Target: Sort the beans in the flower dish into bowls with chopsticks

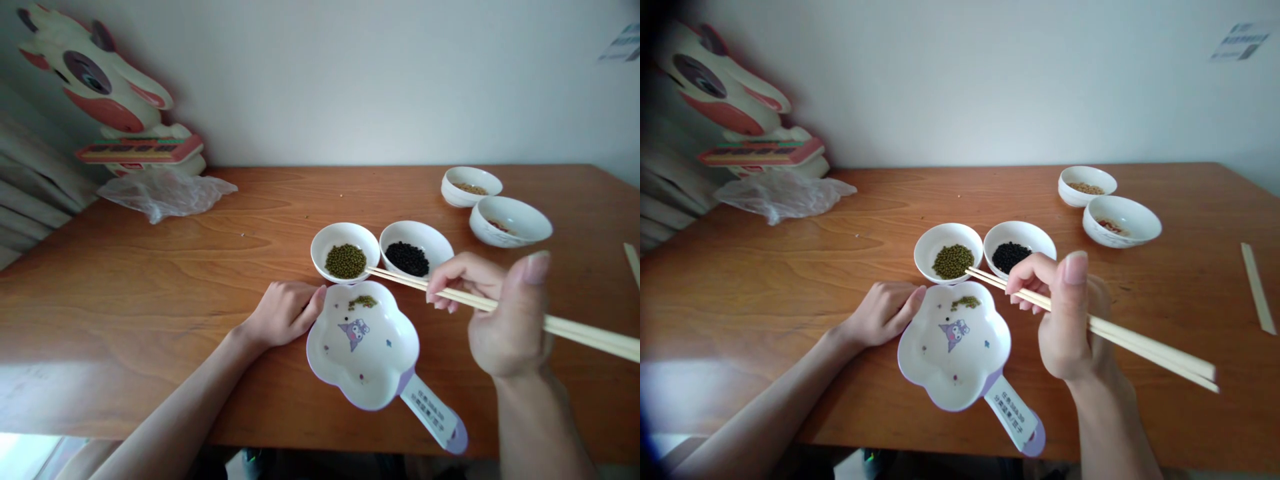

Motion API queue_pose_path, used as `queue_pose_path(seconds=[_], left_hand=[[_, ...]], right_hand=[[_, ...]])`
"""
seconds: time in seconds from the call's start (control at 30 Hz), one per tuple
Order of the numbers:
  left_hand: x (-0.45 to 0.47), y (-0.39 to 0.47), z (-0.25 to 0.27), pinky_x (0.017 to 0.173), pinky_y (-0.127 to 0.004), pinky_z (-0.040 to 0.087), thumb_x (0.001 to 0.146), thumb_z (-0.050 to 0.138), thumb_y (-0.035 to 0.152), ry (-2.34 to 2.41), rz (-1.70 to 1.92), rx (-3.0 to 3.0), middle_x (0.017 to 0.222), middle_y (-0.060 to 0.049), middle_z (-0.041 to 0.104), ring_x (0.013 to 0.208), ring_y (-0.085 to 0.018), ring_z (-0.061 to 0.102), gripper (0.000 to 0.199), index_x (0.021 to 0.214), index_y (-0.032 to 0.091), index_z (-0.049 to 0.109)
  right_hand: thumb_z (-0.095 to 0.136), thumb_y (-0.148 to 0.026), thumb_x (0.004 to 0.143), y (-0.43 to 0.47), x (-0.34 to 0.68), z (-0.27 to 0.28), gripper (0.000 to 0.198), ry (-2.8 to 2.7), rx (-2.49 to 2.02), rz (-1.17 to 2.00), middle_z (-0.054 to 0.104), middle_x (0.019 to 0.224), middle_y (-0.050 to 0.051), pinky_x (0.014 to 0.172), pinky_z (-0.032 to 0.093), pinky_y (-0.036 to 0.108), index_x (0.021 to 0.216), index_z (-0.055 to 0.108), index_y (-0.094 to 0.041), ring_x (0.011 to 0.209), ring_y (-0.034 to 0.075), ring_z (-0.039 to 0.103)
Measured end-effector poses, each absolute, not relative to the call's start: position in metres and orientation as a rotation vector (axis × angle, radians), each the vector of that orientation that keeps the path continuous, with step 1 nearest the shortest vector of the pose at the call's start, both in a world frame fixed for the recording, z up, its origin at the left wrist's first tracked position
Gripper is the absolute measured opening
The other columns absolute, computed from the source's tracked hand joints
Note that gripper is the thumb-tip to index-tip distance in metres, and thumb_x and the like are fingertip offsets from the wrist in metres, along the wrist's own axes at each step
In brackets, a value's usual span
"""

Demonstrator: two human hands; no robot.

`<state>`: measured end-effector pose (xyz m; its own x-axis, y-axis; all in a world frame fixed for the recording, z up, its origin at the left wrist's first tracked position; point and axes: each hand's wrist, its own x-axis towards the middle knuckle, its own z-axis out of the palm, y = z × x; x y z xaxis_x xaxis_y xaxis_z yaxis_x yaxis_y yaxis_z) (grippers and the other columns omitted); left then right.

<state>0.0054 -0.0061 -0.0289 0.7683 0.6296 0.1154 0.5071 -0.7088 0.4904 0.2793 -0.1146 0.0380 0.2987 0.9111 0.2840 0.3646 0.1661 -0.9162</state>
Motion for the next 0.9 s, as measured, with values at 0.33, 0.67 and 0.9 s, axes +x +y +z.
queue_pose_path(seconds=[0.33, 0.67, 0.9], left_hand=[[0.004, -0.005, -0.032, 0.058, -0.028, 0.028, 0.110, 0.033, 0.036, 0.868, 0.389, 2.545, 0.064, 0.000, 0.057, 0.054, -0.011, 0.041, 0.049, 0.068, 0.018, 0.051], [0.004, -0.005, -0.032, 0.058, -0.027, 0.029, 0.110, 0.033, 0.036, 0.878, 0.382, 2.552, 0.066, 0.000, 0.059, 0.055, -0.010, 0.044, 0.048, 0.070, 0.018, 0.051], [0.006, -0.006, -0.028, 0.057, -0.028, 0.029, 0.110, 0.031, 0.036, 0.854, 0.410, 2.554, 0.065, -0.002, 0.060, 0.054, -0.011, 0.043, 0.050, 0.068, 0.018, 0.052]], right_hand=[[0.016, -0.075, 0.100, -0.146, 0.290, 0.026, 0.078, -1.470, -1.357, 0.805, 0.066, 0.071, 0.006, 0.060, 0.044, 0.036, 0.072, 0.069, -0.024, 0.066, 0.022, 0.060], [0.033, -0.046, 0.110, -0.136, 0.258, 0.028, 0.046, -1.635, -1.358, 0.822, 0.065, 0.075, 0.002, 0.062, 0.042, 0.031, 0.086, 0.064, -0.022, 0.066, 0.016, 0.059], [0.035, -0.045, 0.110, -0.138, 0.269, 0.031, 0.046, -1.672, -1.409, 0.770, 0.065, 0.073, 0.002, 0.061, 0.043, 0.031, 0.083, 0.065, -0.022, 0.066, 0.016, 0.060]])
